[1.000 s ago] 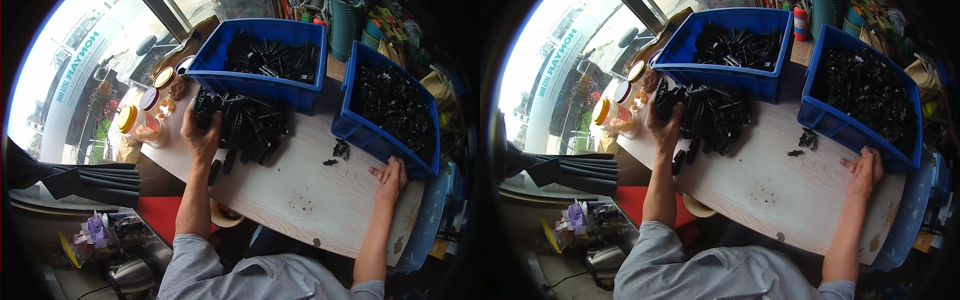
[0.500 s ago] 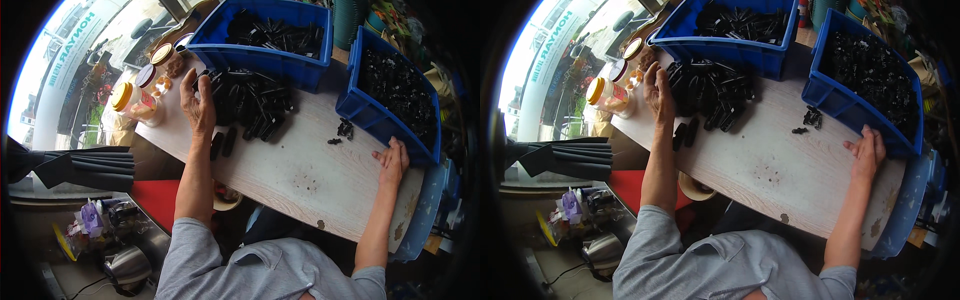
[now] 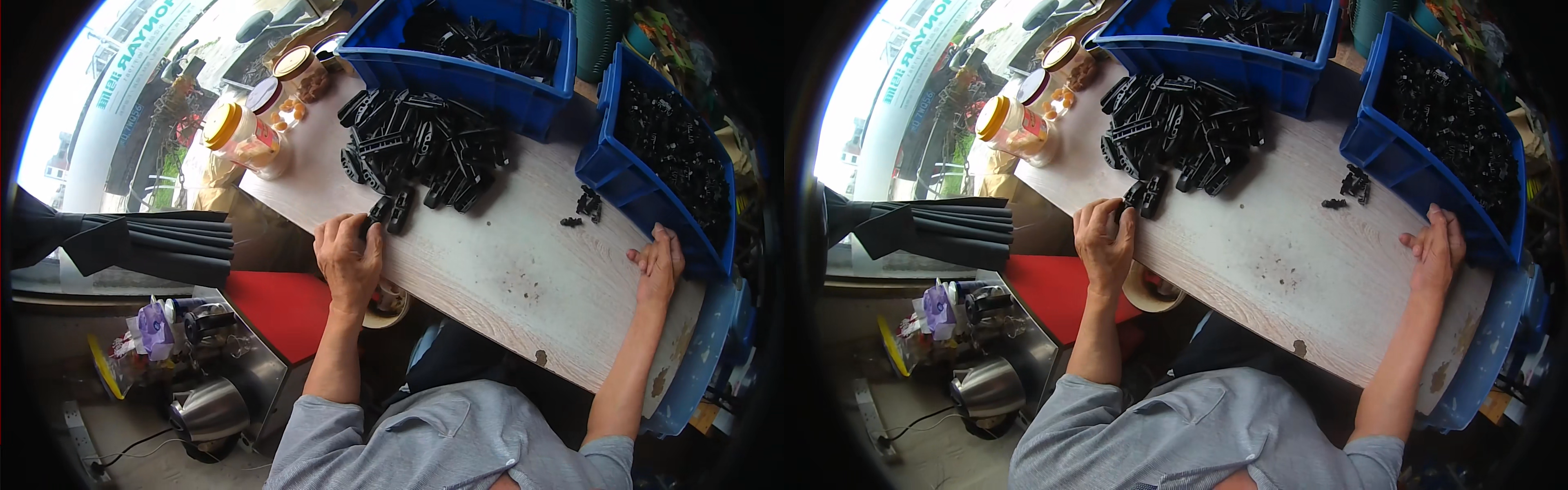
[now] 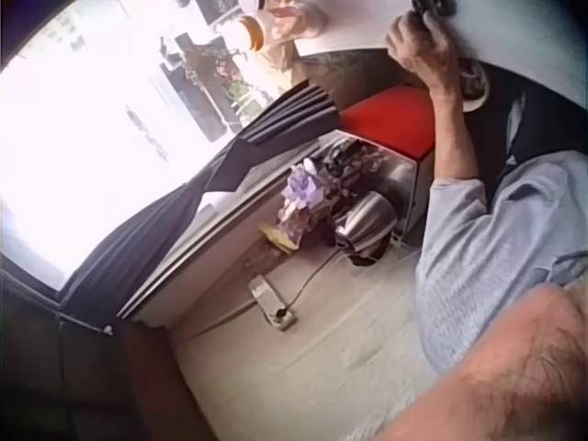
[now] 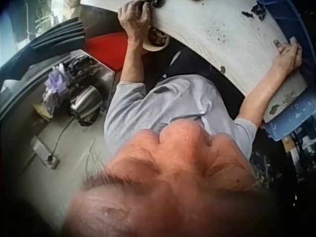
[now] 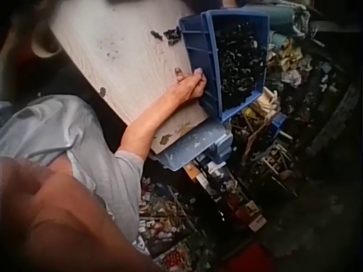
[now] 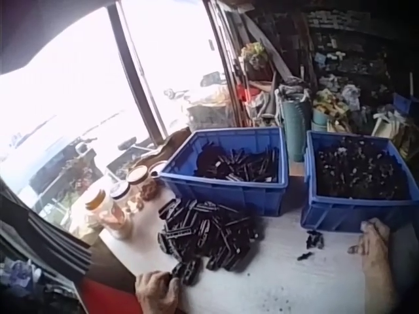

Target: Assembling small black mechanical components by hand at a workbench.

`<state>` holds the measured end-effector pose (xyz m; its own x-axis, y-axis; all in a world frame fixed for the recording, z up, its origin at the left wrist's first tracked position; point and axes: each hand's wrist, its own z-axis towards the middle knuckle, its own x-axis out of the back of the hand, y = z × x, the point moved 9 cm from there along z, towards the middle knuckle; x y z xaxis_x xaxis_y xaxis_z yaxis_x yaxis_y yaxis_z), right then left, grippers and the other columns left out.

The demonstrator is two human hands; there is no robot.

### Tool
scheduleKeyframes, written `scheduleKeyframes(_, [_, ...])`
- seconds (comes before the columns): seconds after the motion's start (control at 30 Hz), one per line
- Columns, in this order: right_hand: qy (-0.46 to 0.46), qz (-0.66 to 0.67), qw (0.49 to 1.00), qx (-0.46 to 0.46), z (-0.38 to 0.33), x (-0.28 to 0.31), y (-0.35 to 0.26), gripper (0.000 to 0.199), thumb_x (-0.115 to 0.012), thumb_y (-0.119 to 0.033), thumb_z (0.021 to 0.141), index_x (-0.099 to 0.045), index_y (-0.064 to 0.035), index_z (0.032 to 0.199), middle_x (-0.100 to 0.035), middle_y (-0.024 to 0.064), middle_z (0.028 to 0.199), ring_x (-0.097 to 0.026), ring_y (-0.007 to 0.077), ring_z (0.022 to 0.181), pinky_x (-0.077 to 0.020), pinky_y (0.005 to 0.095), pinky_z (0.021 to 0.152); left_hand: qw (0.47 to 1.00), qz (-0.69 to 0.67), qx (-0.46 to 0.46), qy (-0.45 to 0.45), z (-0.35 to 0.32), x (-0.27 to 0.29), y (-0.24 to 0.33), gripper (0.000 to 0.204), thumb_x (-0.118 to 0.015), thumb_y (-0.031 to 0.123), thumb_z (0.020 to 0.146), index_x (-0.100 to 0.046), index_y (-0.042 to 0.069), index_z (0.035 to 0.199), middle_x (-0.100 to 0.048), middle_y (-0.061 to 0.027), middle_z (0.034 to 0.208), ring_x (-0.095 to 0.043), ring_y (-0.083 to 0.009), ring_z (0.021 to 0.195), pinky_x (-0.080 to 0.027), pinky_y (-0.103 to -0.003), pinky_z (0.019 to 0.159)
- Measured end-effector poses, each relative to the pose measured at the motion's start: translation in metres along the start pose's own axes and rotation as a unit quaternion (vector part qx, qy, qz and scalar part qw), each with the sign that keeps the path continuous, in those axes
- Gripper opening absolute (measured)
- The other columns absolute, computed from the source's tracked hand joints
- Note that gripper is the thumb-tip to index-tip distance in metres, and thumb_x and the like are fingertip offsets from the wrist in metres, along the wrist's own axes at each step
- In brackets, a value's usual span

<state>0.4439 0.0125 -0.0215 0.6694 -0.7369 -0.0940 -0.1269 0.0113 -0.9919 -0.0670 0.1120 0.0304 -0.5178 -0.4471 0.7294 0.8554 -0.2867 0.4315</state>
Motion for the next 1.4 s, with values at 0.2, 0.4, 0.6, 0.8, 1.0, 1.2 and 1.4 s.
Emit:
scheduleKeyframes(0.2, [-0.007,-0.026,1.0,0.011,0.002,0.004,0.001,0.016,-0.067,-0.025,0.091,-0.061,-0.0102,0.09,-0.033,-0.0068,0.048,-0.032,0.0052,0.042,-0.0483,0.0307,0.055,0.986,-0.146,0.041,0.064,-0.012,0.01,-0.002,0.02,-0.072,0.001,0.081,-0.065,0.0,0.1,-0.065,-0.013,0.097,-0.06,-0.0285,0.092,-0.048,-0.037,0.081])
scheduleKeyframes(0.4, [-0.032,-0.037,0.999,0.007,-0.002,-0.01,-0.006,0.014,-0.068,-0.021,0.09,-0.063,-0.0076,0.093,-0.04,-0.0063,0.051,-0.036,0.0044,0.044,-0.0504,0.0298,0.056,0.972,-0.17,-0.147,-0.071,-0.024,-0.007,0.103,0.027,-0.074,0.003,0.075,-0.065,0.005,0.1,-0.065,-0.0105,0.096,-0.058,-0.0316,0.092,-0.047,-0.04,0.081])
scheduleKeyframes(0.6, [-0.035,-0.045,0.998,0.015,-0.006,-0.013,-0.009,0.015,-0.07,-0.019,0.088,-0.065,-0.0065,0.094,-0.042,-0.0064,0.053,-0.037,0.004,0.045,-0.0502,0.0281,0.057,0.962,-0.133,-0.197,-0.136,-0.024,-0.064,0.141,0.019,-0.073,0.016,0.078,-0.066,0.01,0.094,-0.06,-0.0071,0.091,-0.056,-0.0285,0.085,-0.045,-0.04,0.074])
scheduleKeyframes(0.8, [-0.043,-0.093,0.994,0.023,-0.011,-0.02,-0.014,0.018,-0.073,-0.02,0.086,-0.067,-0.0056,0.095,-0.046,-0.006,0.055,-0.039,0.0037,0.046,-0.0498,0.0266,0.056,0.962,-0.155,-0.19,-0.117,-0.02,-0.074,0.152,0.015,-0.074,0.017,0.078,-0.067,0.01,0.09,-0.059,-0.0061,0.087,-0.056,-0.0269,0.084,-0.045,-0.039,0.074])
scheduleKeyframes(1.0, [-0.111,-0.146,0.983,-0.024,-0.033,-0.057,-0.017,0.023,-0.074,-0.021,0.084,-0.067,-0.0045,0.098,-0.049,-0.0056,0.056,-0.039,0.0033,0.043,-0.0485,0.0248,0.052,0.962,-0.164,-0.185,-0.114,-0.019,-0.075,0.144,0.017,-0.074,0.018,0.078,-0.068,0.01,0.091,-0.059,-0.0068,0.087,-0.056,-0.0267,0.083,-0.045,-0.039,0.073])
scheduleKeyframes(1.2, [-0.166,-0.231,0.957,-0.056,-0.053,-0.092,-0.012,0.028,-0.075,-0.02,0.082,-0.067,-0.0032,0.102,-0.05,-0.0052,0.057,-0.038,0.0031,0.042,-0.0448,0.0235,0.044,0.953,-0.276,-0.124,-0.029,-0.017,-0.053,0.128,0.03,-0.076,0.011,0.078,-0.063,0.005,0.104,-0.063,-0.0098,0.09,-0.057,-0.0281,0.082,-0.046,-0.039,0.074])
scheduleKeyframes(1.4, [-0.17,-0.334,0.926,-0.04,-0.052,-0.105,-0.012,0.028,-0.076,-0.02,0.081,-0.07,-0.0074,0.105,-0.053,-0.004,0.06,-0.041,0.0042,0.042,-0.0384,0.0218,0.035,0.917,-0.393,-0.052,-0.044,-0.052,-0.035,0.117,0.016,-0.073,0.001,0.08,-0.066,0.002,0.095,-0.064,-0.0099,0.078,-0.058,-0.021,0.063,-0.047,-0.03,0.06])
